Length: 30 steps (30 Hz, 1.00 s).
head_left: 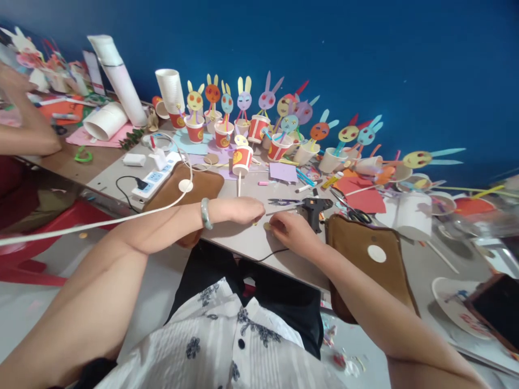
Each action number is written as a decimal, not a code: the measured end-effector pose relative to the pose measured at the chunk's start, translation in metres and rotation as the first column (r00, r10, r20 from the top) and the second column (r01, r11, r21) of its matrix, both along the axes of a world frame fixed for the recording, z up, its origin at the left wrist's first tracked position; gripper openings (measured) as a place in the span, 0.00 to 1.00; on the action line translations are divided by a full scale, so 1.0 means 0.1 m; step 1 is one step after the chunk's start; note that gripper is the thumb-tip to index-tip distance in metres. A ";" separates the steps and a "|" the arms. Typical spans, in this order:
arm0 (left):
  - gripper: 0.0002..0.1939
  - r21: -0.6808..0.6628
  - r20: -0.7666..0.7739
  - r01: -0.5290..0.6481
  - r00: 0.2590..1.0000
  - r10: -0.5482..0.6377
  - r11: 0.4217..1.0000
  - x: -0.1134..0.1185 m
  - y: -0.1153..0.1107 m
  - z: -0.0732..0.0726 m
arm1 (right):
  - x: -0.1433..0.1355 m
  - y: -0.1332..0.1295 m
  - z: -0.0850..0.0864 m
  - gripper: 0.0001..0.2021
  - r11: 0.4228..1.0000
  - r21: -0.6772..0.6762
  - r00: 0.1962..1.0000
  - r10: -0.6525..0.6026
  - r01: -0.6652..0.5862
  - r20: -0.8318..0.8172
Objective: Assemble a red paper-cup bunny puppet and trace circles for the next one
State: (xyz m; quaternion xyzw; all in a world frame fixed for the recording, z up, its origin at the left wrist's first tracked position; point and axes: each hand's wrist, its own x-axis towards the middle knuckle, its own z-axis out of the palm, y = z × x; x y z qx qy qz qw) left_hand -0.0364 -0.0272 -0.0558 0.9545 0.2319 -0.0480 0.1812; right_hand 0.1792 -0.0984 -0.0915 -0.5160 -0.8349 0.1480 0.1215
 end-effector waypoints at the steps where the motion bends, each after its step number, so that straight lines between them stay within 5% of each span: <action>1: 0.08 -0.034 0.003 0.016 1.000 -0.016 0.999 0.00 0.04 0.00 | -0.01 0.00 0.01 0.05 1.000 -0.011 1.000 -0.014 0.013 -0.014; 4: 0.05 -0.273 0.088 0.030 0.996 -0.006 0.962 -0.03 0.18 -0.05 | -0.04 -0.03 0.01 0.06 0.998 -0.014 0.992 -0.059 0.058 -0.113; 7: 0.04 -0.601 0.266 0.069 0.957 0.118 0.796 -0.08 0.29 -0.15 | -0.08 -0.07 0.01 0.07 0.991 -0.034 0.952 -0.135 0.130 -0.275; 9: 0.04 -0.716 0.355 0.110 0.908 0.223 0.690 -0.10 0.32 -0.23 | -0.12 -0.08 0.02 0.10 0.973 -0.145 0.899 -0.223 0.181 -0.377; 12: 0.04 -0.759 0.451 0.179 0.838 0.308 0.626 -0.10 0.31 -0.30 | -0.19 -0.06 0.07 0.13 0.897 -0.411 0.788 -0.370 0.165 -0.491; 16: 0.04 -0.752 0.511 0.229 0.794 0.328 0.617 -0.08 0.27 -0.32 | -0.25 -0.02 0.11 0.13 0.745 -0.666 0.617 -0.539 0.031 -0.574; 21: 0.09 -0.689 0.569 0.262 0.774 0.280 0.676 -0.06 0.28 -0.32 | -0.27 0.04 0.09 0.15 0.622 -0.781 0.476 -0.671 -0.056 -0.568; 25: 0.10 -0.607 0.611 0.273 0.761 0.219 0.746 -0.07 0.30 -0.30 | -0.28 0.06 0.10 0.16 0.579 -0.814 0.446 -0.716 -0.050 -0.537; 30: 0.05 -0.595 0.620 0.269 0.753 0.219 0.758 -0.10 0.28 -0.25 | -0.29 0.08 0.11 0.18 0.585 -0.810 0.474 -0.705 -0.033 -0.528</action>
